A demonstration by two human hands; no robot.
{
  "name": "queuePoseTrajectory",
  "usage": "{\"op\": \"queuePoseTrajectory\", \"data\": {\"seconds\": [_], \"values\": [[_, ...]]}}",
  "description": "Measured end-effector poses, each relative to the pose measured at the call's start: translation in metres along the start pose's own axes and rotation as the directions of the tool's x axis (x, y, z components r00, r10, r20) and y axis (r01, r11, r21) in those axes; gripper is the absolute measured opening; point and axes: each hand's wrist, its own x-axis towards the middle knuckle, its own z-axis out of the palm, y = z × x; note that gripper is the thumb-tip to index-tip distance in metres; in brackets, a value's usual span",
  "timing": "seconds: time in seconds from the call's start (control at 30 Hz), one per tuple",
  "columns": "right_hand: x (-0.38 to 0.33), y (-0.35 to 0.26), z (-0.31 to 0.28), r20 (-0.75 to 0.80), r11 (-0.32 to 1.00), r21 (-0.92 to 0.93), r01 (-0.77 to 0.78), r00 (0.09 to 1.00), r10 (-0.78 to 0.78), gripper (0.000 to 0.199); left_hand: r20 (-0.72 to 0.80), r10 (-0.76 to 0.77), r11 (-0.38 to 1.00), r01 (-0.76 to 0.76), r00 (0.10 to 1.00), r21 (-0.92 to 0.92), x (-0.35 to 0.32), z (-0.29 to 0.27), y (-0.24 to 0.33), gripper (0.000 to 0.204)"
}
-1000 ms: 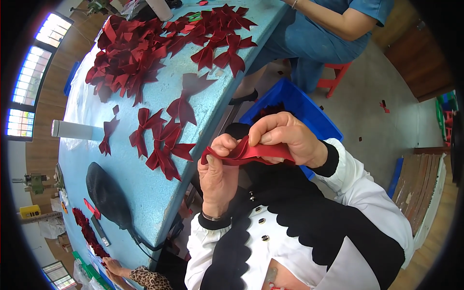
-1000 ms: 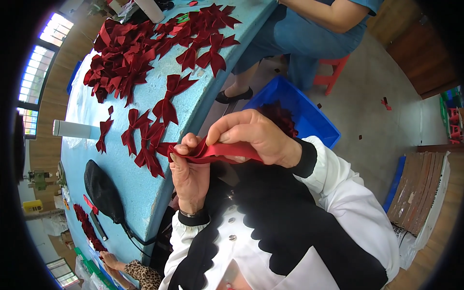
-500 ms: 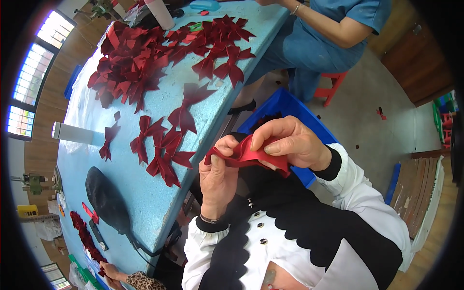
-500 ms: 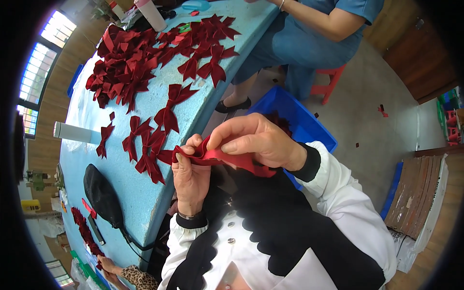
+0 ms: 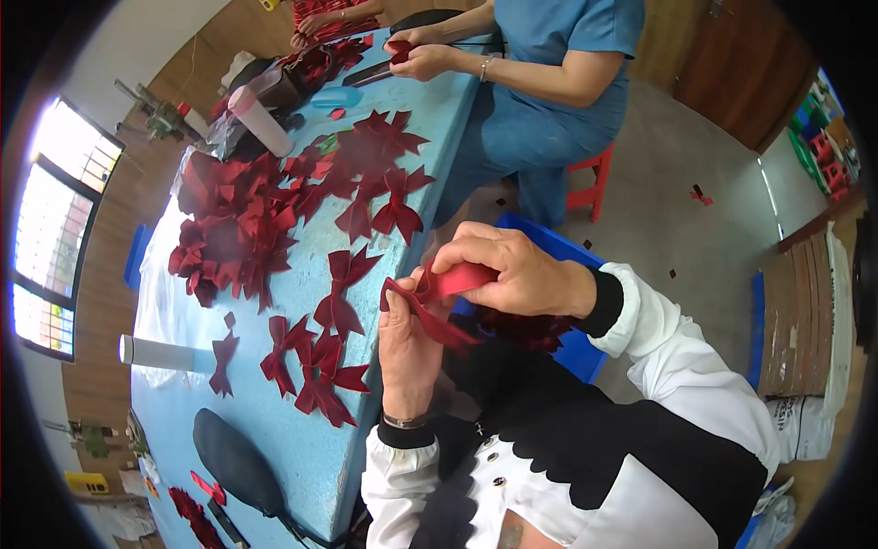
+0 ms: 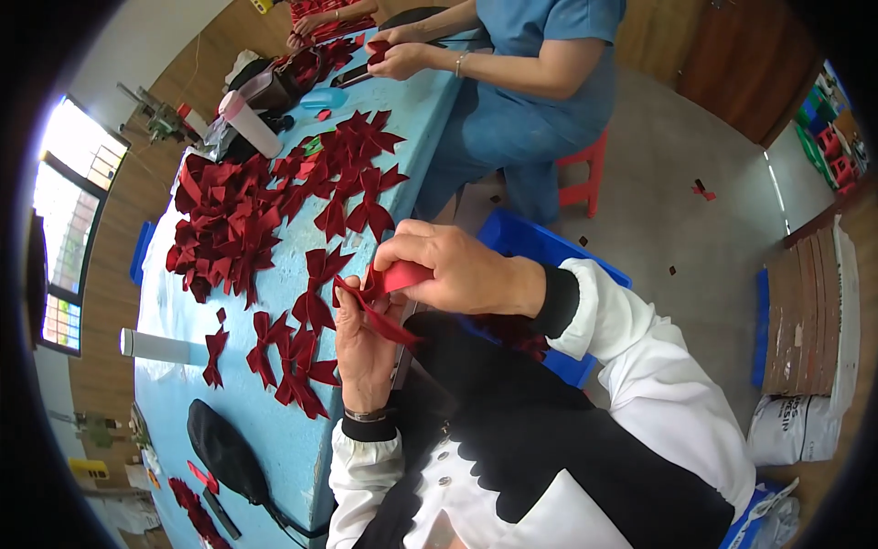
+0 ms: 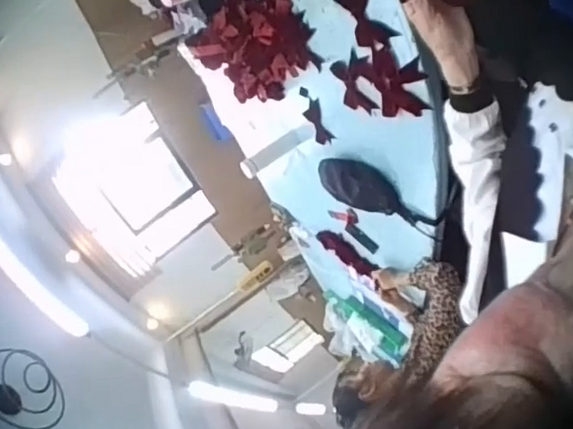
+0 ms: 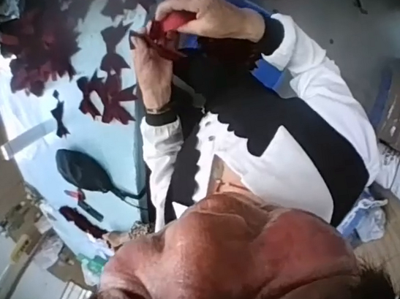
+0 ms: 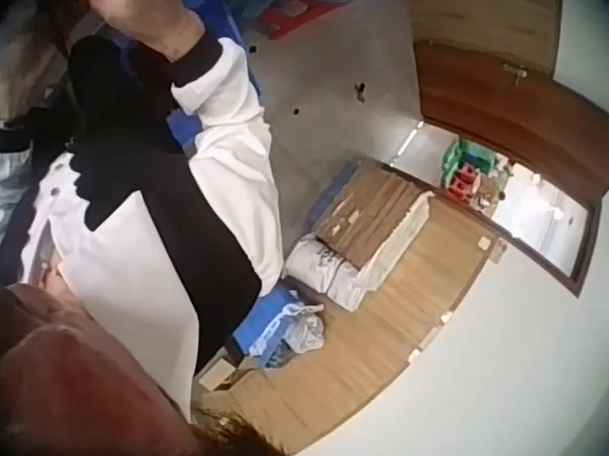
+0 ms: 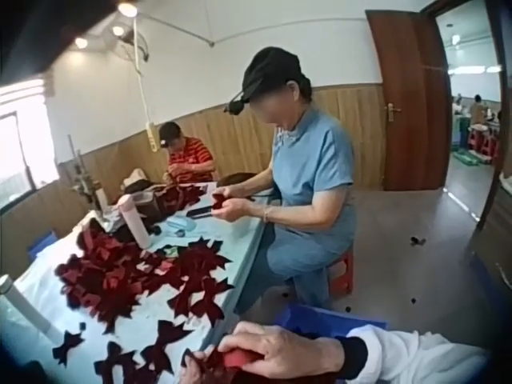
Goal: Assembling red fabric bows by folding and tying ribbon material at a communal work table.
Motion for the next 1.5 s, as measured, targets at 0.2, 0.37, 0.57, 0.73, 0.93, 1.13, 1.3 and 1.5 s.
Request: {"op": "queuePoseTrajectory", "data": {"seconds": [0.2,0.37,0.57,0.73,0.93,1.13,1.3,1.5], "values": [[0.000,0.011,-0.008,0.044,0.999,0.021,0.028,0.999,-0.029,0.020,0.013,-0.023,0.999,0.024,1.000,-0.038,0.008,0.004,-0.002,0.026],[0.005,0.014,-0.008,-0.045,0.989,0.135,0.064,0.997,-0.058,0.014,-0.001,-0.022,1.000,0.022,1.000,-0.014,0.011,0.007,-0.006,0.027],[0.006,0.016,-0.014,0.082,0.956,0.288,-0.062,0.996,0.040,0.014,0.020,-0.028,0.999,0.028,0.999,0.019,0.011,0.008,-0.006,0.027],[0.001,0.019,-0.009,0.101,0.895,0.425,-0.134,0.990,0.100,0.015,0.025,-0.034,0.997,0.032,0.999,0.072,0.005,0.014,-0.006,0.027],[0.001,0.015,-0.013,0.162,0.886,0.388,-0.254,0.965,0.205,0.014,0.021,-0.036,0.996,0.034,0.999,0.087,0.001,0.015,-0.007,0.027],[0.006,0.020,-0.016,0.177,0.861,0.410,-0.300,0.953,0.247,0.014,-0.005,-0.036,0.994,0.036,0.999,0.102,0.007,0.017,-0.009,0.028],[0.010,0.024,-0.021,0.240,0.829,0.417,-0.373,0.925,0.295,0.015,0.027,-0.054,0.993,0.051,0.998,0.104,0.010,0.014,-0.009,0.030],[0.007,0.029,-0.017,0.261,0.762,0.489,-0.424,0.905,0.336,0.016,0.023,-0.052,0.992,0.049,0.998,0.117,0.006,0.019,-0.011,0.030]]}}
